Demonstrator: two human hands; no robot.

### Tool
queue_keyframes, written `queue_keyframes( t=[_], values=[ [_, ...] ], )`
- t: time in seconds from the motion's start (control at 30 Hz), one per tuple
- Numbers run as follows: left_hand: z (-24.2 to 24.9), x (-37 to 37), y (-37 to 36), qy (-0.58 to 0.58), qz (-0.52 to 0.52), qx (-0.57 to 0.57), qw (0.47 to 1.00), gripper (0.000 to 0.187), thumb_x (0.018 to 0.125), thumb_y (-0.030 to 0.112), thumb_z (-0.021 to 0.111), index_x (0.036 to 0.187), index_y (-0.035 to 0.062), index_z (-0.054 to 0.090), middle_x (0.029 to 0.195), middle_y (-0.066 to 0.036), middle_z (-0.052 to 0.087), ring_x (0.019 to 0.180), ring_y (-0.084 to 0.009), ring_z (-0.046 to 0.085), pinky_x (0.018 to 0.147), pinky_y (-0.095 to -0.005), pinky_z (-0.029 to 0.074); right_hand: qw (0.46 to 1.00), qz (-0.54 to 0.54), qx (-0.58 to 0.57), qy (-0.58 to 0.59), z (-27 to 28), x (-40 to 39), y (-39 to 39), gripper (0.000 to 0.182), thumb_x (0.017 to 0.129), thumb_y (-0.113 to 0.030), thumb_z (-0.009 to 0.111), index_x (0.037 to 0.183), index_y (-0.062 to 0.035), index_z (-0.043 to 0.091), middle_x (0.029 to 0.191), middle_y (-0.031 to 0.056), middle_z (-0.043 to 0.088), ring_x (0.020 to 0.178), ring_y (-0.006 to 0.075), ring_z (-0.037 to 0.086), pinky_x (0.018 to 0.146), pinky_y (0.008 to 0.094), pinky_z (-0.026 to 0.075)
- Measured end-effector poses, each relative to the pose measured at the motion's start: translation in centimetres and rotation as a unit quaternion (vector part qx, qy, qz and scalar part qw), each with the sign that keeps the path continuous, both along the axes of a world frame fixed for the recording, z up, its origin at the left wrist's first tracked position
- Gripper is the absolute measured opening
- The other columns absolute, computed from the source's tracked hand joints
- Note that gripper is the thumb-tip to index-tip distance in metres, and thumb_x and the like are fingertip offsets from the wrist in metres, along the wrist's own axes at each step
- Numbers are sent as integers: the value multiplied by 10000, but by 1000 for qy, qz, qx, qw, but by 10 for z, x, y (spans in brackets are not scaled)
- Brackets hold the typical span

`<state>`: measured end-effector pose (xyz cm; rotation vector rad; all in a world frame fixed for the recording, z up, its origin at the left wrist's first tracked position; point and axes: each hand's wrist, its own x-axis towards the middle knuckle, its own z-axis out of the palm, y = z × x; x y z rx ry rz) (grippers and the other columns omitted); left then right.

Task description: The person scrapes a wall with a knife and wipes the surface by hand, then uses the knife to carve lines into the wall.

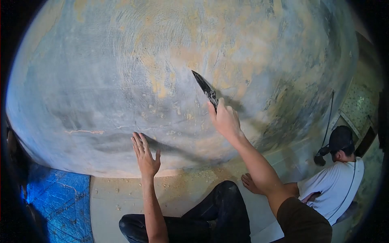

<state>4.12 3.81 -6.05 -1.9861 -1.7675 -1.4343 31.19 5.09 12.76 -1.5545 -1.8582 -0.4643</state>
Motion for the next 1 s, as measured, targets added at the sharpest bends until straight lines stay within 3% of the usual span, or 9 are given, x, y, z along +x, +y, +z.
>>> queue_keyframes(
  t=[0.23, 0.43, 0.53, 0.63, 0.83, 1.0],
  values=[
    [-4, 0, 2, 4, -2, 9, 1000, 993, 827, 154, 724, 1586, 74, 90, 1644, -207, 49, 1506, -430, 66, 1200, -542, 178, 1000, 4, 10, 18, 29, 0, 9, 501, 1022, -431, 449, 961, 57, 545, 687, 298, 632, 669, 478, 653, 628, 541, 526],
    [-5, 0, 2, 1, 4, 9, 1000, 995, 821, 155, 726, 1585, 74, 95, 1640, -213, 63, 1502, -436, 82, 1196, -546, 191, 999, -8, -17, 44, 2, -5, -2, 517, 1023, -429, 441, 987, 75, 550, 744, 330, 624, 766, 528, 617, 699, 572, 482],
    [-4, 1, 2, -3, 0, 17, 1000, 994, 819, 158, 725, 1586, 76, 98, 1639, -216, 67, 1501, -439, 81, 1197, -546, 191, 998, 4, -25, 56, 23, -5, 0, 519, 1022, -431, 441, 985, 75, 550, 762, 335, 625, 770, 531, 614, 707, 577, 477],
    [-2, 1, 1, -5, -1, 12, 1000, 996, 818, 159, 724, 1585, 72, 94, 1638, -219, 68, 1500, -443, 82, 1197, -544, 191, 997, 28, 0, 65, 22, -8, 9, 516, 1027, -439, 429, 958, 60, 545, 707, 310, 629, 679, 505, 638, 649, 551, 519],
    [-3, 0, 1, -2, -4, 10, 1000, 1005, 810, 148, 728, 1585, 72, 93, 1638, -216, 67, 1499, -441, 88, 1202, -534, 187, 999, 2, 20, 29, 2, -5, 6, 521, 1028, -440, 427, 954, 62, 547, 721, 314, 633, 707, 505, 645, 653, 549, 524],
    [-2, 0, 0, -5, -14, 15, 1000, 1017, 799, 133, 737, 1584, 72, 94, 1638, -216, 65, 1498, -442, 92, 1205, -523, 195, 998, 18, -15, 58, 26, -7, -2, 532, 1023, -453, 431, 950, 59, 557, 733, 311, 638, 719, 507, 645, 664, 555, 524]
  ],
)
